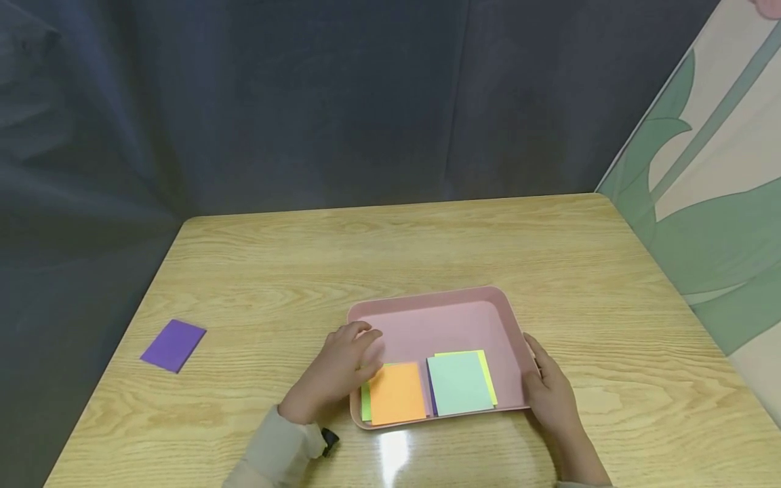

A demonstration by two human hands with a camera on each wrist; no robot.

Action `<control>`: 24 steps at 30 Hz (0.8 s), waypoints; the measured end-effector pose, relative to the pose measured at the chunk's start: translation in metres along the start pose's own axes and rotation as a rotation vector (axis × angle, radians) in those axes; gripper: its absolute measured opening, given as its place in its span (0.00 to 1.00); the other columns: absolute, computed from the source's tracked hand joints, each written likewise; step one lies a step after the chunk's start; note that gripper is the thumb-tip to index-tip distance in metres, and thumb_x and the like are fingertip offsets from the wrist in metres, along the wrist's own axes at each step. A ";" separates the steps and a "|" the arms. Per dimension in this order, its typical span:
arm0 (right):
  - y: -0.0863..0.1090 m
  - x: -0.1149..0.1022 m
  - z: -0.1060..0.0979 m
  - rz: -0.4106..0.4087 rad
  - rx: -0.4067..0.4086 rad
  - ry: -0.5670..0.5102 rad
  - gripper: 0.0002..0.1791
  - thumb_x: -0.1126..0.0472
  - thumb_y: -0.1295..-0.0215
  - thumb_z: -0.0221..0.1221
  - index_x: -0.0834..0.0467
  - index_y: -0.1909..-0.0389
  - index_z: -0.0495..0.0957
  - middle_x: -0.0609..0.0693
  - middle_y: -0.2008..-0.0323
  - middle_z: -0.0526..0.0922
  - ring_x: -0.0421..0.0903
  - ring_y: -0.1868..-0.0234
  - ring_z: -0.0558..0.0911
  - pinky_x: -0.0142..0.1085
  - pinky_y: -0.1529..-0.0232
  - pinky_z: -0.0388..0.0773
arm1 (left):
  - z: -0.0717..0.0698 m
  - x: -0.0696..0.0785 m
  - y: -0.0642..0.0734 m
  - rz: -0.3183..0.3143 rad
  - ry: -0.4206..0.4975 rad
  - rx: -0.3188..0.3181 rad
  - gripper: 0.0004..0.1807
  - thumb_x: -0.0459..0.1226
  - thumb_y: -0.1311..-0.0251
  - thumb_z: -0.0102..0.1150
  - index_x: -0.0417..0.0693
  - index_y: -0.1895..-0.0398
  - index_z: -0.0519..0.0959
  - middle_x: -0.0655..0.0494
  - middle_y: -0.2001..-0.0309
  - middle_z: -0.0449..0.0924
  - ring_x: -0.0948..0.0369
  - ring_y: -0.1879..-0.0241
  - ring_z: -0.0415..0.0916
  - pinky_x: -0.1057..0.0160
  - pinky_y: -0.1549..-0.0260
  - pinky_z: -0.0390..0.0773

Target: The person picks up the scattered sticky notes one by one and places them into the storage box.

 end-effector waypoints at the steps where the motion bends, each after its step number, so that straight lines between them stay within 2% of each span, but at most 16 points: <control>1: 0.000 0.000 0.000 0.000 0.002 0.000 0.29 0.71 0.40 0.35 0.54 0.36 0.53 0.66 0.45 0.63 0.58 0.55 0.71 0.50 0.60 0.66 | -0.002 -0.003 0.001 -0.013 0.005 0.012 0.23 0.43 0.46 0.53 0.44 0.47 0.68 0.48 0.49 0.64 0.51 0.50 0.61 0.50 0.54 0.58; 7: 0.000 0.000 0.000 0.005 -0.003 -0.002 0.28 0.71 0.40 0.35 0.54 0.36 0.53 0.65 0.44 0.62 0.58 0.53 0.70 0.51 0.58 0.64 | -0.013 -0.022 0.007 -0.051 0.018 0.070 0.23 0.41 0.48 0.55 0.43 0.49 0.70 0.46 0.49 0.65 0.49 0.49 0.60 0.50 0.55 0.59; 11: 0.000 0.000 -0.001 0.012 -0.006 0.000 0.28 0.70 0.39 0.35 0.53 0.36 0.53 0.66 0.47 0.65 0.57 0.56 0.72 0.50 0.60 0.66 | -0.019 -0.038 0.010 -0.112 0.024 0.079 0.24 0.41 0.49 0.57 0.42 0.49 0.70 0.46 0.49 0.65 0.49 0.48 0.60 0.49 0.55 0.59; 17: 0.000 0.001 0.000 0.011 -0.008 -0.002 0.28 0.70 0.39 0.35 0.53 0.36 0.52 0.66 0.48 0.66 0.56 0.58 0.73 0.48 0.62 0.67 | -0.024 -0.064 0.018 -0.206 0.019 0.062 0.25 0.41 0.48 0.56 0.41 0.47 0.68 0.45 0.48 0.64 0.50 0.48 0.59 0.48 0.55 0.58; 24: 0.000 0.002 0.002 -0.003 -0.007 -0.004 0.28 0.70 0.40 0.35 0.54 0.36 0.53 0.66 0.48 0.66 0.55 0.59 0.73 0.44 0.64 0.69 | -0.031 -0.086 0.032 -0.262 0.021 0.035 0.25 0.42 0.46 0.53 0.40 0.46 0.66 0.42 0.48 0.63 0.47 0.48 0.58 0.45 0.54 0.55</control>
Point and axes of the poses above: each hand's wrist, its own y-axis away from the middle knuckle, its own z-axis out of the palm, x = y × z, the point moved 6 cm from there along -y, towards the middle knuckle
